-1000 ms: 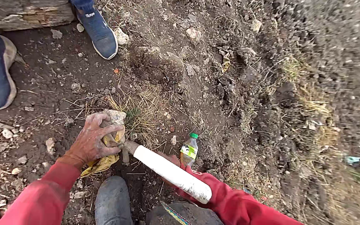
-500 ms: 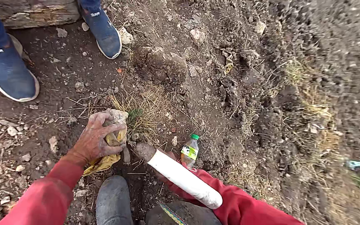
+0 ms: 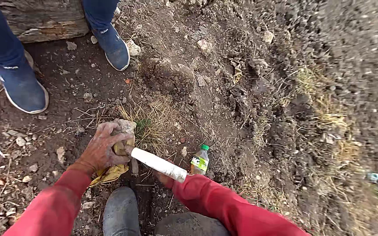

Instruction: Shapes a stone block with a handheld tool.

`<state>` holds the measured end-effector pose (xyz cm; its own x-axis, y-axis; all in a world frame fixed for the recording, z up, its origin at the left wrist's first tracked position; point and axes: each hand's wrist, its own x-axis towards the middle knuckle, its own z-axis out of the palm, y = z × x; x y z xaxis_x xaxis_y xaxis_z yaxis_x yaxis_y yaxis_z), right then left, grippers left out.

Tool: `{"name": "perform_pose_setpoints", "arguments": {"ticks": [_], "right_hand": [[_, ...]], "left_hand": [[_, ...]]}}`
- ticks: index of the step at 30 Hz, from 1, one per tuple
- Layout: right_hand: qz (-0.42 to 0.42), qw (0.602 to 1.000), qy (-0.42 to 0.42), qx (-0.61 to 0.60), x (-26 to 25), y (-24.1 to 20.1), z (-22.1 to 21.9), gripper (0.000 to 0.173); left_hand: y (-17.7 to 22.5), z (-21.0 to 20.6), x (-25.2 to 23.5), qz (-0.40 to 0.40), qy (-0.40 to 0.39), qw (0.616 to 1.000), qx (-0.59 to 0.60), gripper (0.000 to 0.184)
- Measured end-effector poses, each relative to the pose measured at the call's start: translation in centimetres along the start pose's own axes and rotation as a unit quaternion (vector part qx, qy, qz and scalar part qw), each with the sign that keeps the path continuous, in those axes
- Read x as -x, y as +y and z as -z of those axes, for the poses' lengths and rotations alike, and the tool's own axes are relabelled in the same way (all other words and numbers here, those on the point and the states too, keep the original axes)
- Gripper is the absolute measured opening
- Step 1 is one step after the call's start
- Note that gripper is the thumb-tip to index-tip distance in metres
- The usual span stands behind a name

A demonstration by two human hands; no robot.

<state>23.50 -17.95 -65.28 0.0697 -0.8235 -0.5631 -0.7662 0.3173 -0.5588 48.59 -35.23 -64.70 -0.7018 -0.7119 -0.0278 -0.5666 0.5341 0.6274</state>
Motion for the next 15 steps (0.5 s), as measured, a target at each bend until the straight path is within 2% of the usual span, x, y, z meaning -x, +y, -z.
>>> {"name": "perform_pose_setpoints", "arguments": {"ticks": [3,4,5,6,7,8,9,11,13,14,15], "right_hand": [[0.000,1.000,0.022,-0.013,0.3,2.0,-1.0,0.036],[-0.008,1.000,-0.009,-0.012,1.1,0.5,0.7,0.034],[-0.025,0.996,-0.079,-0.014,1.4,-2.3,3.4,0.032],[0.024,0.998,-0.045,-0.035,1.6,-3.6,4.3,0.029],[0.113,0.990,0.054,-0.065,1.8,-3.6,3.5,0.023],[0.175,0.973,0.133,-0.075,1.6,-2.9,2.2,0.020],[0.169,0.972,0.151,-0.068,1.3,-2.1,1.0,0.022],[0.079,0.994,0.071,-0.011,0.3,0.9,-1.4,0.037],[0.057,0.996,0.067,-0.004,-0.2,3.8,-3.6,0.042],[0.061,0.997,0.044,-0.031,0.0,4.8,-3.7,0.042],[0.112,0.988,0.060,-0.085,0.3,6.3,-3.9,0.036]], "left_hand": [[-0.2,0.1,0.1,0.000,-0.003,1.000,0.000,0.076],[0.0,-0.2,0.1,-0.006,0.002,1.000,0.006,0.075],[0.2,-0.2,0.1,-0.011,0.008,1.000,0.013,0.074],[0.2,0.0,0.1,-0.009,0.010,1.000,0.015,0.074],[0.3,0.2,0.2,-0.004,0.006,1.000,0.015,0.074],[0.3,0.2,0.2,-0.002,0.002,1.000,0.015,0.074],[0.3,0.2,0.1,-0.002,-0.001,1.000,0.016,0.075],[0.2,0.3,-0.1,0.004,-0.011,1.000,0.007,0.077],[-0.1,0.7,-0.3,0.012,-0.020,1.000,-0.003,0.078],[-0.1,0.7,-0.1,0.012,-0.020,1.000,0.000,0.076],[0.1,0.4,0.1,0.005,-0.011,1.000,0.007,0.075]]}}
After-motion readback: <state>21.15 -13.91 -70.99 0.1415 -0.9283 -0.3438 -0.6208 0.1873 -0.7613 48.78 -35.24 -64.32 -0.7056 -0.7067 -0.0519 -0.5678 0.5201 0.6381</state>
